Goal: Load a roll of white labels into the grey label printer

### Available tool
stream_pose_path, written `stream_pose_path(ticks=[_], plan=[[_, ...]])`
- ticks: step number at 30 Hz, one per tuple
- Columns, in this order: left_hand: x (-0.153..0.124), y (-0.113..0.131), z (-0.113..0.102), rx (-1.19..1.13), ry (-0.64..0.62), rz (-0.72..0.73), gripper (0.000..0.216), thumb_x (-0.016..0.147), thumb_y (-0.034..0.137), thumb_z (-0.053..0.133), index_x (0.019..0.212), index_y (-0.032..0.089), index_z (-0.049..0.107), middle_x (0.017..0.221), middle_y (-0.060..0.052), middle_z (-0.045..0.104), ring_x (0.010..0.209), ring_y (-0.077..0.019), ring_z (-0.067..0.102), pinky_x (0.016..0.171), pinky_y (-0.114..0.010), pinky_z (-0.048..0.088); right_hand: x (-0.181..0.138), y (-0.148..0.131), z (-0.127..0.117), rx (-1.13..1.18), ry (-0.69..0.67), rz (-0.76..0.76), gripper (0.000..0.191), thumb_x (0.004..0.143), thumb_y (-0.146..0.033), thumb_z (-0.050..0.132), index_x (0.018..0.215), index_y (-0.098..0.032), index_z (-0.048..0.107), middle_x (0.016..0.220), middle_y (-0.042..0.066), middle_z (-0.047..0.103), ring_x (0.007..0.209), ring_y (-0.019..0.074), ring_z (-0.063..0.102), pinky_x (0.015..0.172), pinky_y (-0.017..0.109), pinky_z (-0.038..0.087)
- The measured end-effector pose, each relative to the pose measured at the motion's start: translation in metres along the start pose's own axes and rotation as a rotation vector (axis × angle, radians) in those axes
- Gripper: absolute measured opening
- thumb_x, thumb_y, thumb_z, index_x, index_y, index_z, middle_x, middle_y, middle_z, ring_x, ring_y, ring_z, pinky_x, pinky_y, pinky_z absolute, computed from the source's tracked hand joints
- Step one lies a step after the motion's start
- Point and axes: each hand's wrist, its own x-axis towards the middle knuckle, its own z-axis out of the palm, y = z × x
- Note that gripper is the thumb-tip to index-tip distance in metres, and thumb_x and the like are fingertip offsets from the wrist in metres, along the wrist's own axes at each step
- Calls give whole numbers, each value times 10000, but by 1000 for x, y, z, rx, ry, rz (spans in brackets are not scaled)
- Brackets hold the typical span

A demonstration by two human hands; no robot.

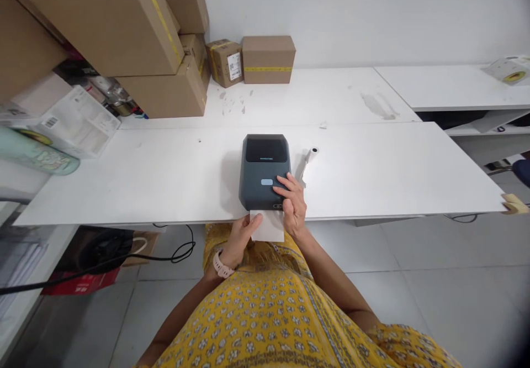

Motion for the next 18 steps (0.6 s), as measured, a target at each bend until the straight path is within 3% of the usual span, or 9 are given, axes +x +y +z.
stream_pose_path(ticks=[5, 9, 12, 15, 18], plan=[[12, 16, 16, -167, 38, -76, 539, 550, 549, 902, 838, 112, 775, 737, -69, 741, 664, -180, 634, 651, -302, 485, 0, 3, -3, 21, -42, -15, 392, 1029, -356, 334, 1153, -258, 693, 1314, 72, 689, 1401, 275, 509, 1128, 570, 436], [9, 16, 16, -182, 32, -99, 521, 527, 551, 908, 782, 121, 761, 658, -45, 697, 600, -157, 596, 611, -289, 464, 4, 0, -4, -21, -50, -19, 374, 1026, -325, 340, 1153, -262, 686, 1287, 72, 683, 1370, 279, 523, 1107, 553, 444], [5, 20, 10, -64, 0, -74, 498, 584, 596, 860, 723, 139, 722, 616, -17, 639, 556, -136, 537, 567, -271, 414, 16, -9, -8, -145, -121, -10, 369, 1033, -355, 355, 1210, -281, 670, 1247, 70, 669, 1276, 271, 567, 1062, 509, 451], [-1, 27, -2, 199, -50, 38, 523, 720, 629, 749, 530, 171, 583, 504, 19, 491, 489, -103, 402, 509, -259, 289, 29, -20, -14, -303, -212, -27, 368, 1032, -435, 392, 1203, -305, 691, 1212, 71, 666, 1136, 272, 590, 980, 484, 444], [-7, 34, -16, 391, -33, 149, 609, 865, 615, 599, 443, 198, 461, 431, 23, 400, 450, -108, 361, 502, -276, 275, 38, -27, -17, -421, -272, -68, 329, 1010, -488, 466, 1157, -322, 709, 1219, 60, 675, 1120, 277, 585, 1025, 504, 391]])
